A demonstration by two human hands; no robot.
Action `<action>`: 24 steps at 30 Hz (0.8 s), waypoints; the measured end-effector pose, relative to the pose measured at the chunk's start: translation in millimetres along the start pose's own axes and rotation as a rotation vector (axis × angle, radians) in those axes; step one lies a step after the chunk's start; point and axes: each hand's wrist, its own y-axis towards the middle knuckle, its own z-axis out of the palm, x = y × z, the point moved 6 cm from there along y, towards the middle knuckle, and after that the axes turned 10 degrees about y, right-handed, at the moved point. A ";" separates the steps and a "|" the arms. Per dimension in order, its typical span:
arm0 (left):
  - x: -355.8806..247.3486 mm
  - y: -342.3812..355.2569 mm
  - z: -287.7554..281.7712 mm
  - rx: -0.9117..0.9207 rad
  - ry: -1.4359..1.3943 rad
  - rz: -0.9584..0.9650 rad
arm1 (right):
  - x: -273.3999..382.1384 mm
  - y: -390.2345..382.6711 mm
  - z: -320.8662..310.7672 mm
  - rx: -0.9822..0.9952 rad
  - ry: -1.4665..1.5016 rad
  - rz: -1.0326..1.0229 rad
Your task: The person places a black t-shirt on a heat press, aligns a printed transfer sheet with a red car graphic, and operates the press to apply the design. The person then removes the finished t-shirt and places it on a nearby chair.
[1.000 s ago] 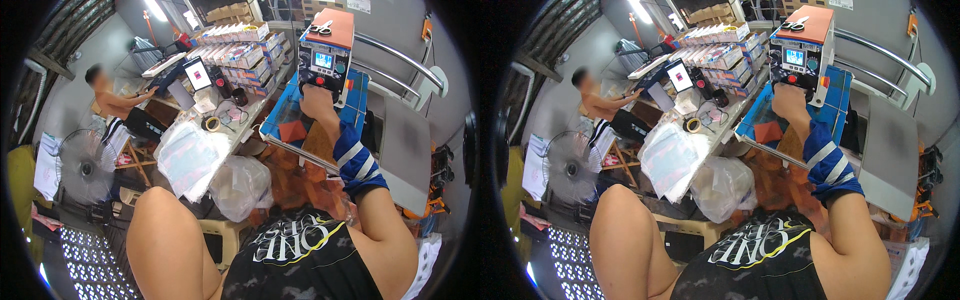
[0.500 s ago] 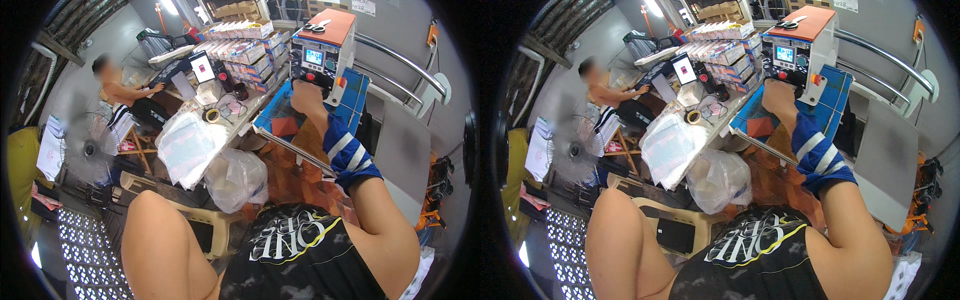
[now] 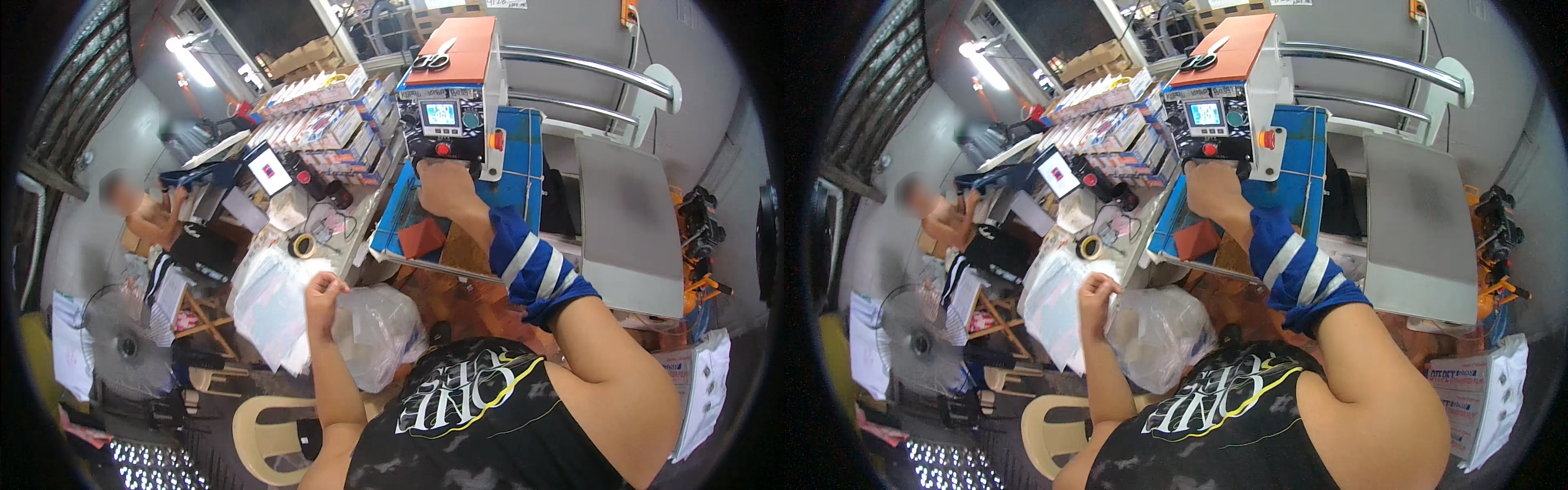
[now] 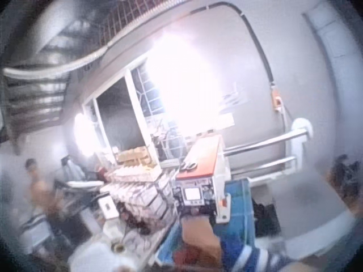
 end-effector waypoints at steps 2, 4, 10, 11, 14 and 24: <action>123.5 10.5 4.9 0.055 0.033 -0.188 | 8.6 -1.5 -3.8 0.009 -0.005 0.021; 196.8 16.7 31.7 0.224 0.163 -0.294 | 6.9 -0.9 -10.8 0.033 -0.028 0.048; 286.3 40.3 48.4 0.215 0.557 -0.320 | 1.4 -13.6 -24.1 -0.080 -0.171 0.047; 302.9 49.4 34.6 0.154 0.527 -0.305 | -0.9 -17.3 -27.2 -0.096 -0.189 0.077; 303.8 105.1 14.7 0.055 0.479 -0.348 | -12.5 -34.9 -48.5 -0.210 -0.286 0.102; 128.9 248.6 142.0 0.216 0.355 0.228 | -63.0 -89.9 -109.7 -0.285 -0.314 0.309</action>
